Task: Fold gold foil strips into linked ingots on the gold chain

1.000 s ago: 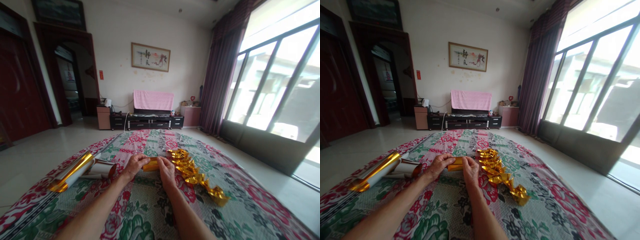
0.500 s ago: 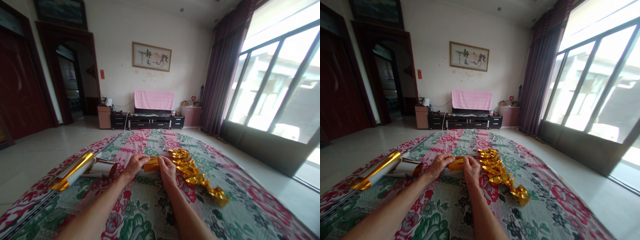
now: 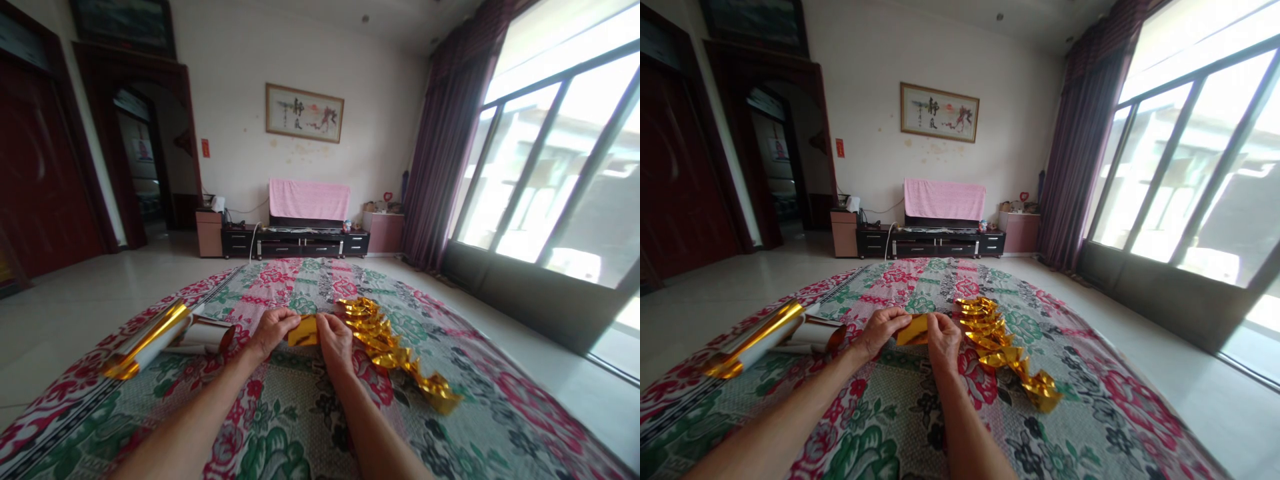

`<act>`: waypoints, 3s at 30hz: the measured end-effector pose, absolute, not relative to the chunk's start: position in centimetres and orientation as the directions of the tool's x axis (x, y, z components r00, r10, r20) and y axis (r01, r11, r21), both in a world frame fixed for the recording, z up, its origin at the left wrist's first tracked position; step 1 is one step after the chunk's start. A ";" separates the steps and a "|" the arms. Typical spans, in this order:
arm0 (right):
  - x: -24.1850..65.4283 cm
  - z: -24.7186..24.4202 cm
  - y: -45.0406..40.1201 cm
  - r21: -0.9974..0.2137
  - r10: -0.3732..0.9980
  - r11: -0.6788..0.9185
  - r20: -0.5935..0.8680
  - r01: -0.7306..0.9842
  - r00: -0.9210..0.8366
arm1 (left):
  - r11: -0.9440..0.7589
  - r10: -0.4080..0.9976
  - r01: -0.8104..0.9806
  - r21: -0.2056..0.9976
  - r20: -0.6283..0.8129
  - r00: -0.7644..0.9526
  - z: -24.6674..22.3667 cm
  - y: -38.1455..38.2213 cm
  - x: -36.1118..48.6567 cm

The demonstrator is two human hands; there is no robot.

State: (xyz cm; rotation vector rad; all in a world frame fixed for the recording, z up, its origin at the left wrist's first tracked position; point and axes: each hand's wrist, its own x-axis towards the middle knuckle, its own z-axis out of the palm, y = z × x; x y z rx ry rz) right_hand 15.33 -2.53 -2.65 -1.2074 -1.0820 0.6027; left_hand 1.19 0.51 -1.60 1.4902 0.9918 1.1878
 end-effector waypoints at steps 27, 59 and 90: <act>15.1 -3.0 -2.8 -0.376 0.882 0.000 0.437 0.927 0.177 | -0.374 0.877 0.903 0.211 0.398 0.270 -2.9 -0.2 2.2; 16.7 -2.1 -5.3 -0.352 0.961 0.197 0.255 0.915 -0.109 | -0.528 0.795 0.849 0.000 0.353 0.494 -1.6 -1.5 2.0; 17.7 -2.4 -4.3 -0.484 0.936 0.254 0.342 0.837 -0.086 | -0.500 0.809 0.863 0.070 0.393 0.437 -2.3 -1.2 1.8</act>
